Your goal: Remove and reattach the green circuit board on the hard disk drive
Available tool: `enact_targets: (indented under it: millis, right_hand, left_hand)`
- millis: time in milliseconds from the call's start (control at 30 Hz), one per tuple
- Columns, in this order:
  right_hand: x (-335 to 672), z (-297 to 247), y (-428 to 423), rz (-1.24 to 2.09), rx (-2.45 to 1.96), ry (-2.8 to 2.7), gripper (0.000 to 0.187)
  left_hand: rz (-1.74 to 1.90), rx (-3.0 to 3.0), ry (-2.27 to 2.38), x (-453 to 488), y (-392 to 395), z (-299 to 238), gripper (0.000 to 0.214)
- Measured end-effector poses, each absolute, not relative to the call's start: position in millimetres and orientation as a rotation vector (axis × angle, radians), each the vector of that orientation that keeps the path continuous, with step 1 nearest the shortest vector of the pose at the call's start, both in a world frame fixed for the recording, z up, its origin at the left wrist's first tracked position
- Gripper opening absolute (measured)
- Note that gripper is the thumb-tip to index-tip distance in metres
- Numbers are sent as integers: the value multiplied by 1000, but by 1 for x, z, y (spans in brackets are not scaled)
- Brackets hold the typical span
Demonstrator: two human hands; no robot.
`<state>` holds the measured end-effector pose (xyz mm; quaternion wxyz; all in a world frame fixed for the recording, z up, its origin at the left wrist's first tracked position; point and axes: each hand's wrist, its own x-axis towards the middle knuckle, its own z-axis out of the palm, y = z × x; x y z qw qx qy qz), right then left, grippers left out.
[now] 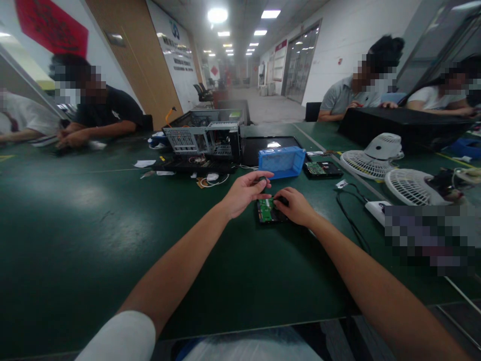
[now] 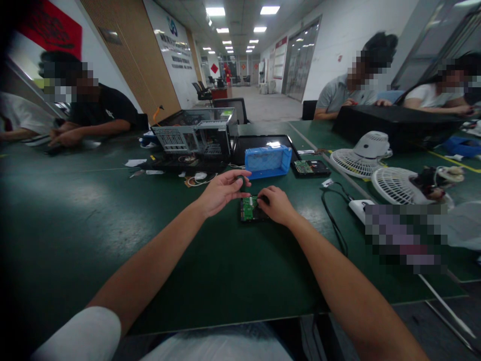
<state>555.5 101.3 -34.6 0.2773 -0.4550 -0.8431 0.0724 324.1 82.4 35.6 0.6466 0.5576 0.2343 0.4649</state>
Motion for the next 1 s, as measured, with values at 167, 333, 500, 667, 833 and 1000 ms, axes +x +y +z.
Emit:
enact_targets:
  millis: [167, 333, 500, 667, 833, 1000]
  right_hand:
    - [555, -34, 101, 193, -1226, -2264, 12]
    - [555, -33, 101, 196, -1223, -2266, 13]
    - [555, -33, 100, 196, -1223, -2265, 12]
    - [555, -33, 101, 191, -1217, -2262, 12]
    - [555, -34, 102, 200, -1211, -2266, 12]
    - [554, -34, 102, 200, -1208, -2265, 13]
  left_hand:
    - [1040, 1257, 499, 322, 86, 32, 28]
    - [1092, 1196, 470, 325, 86, 29, 25]
    - [1125, 1114, 470, 327, 88, 26, 22]
    - [1143, 1076, 498, 329, 90, 24, 22]
    - [1146, 1074, 499, 331, 89, 23, 27]
    - [1097, 1064, 457, 334, 85, 23, 29]
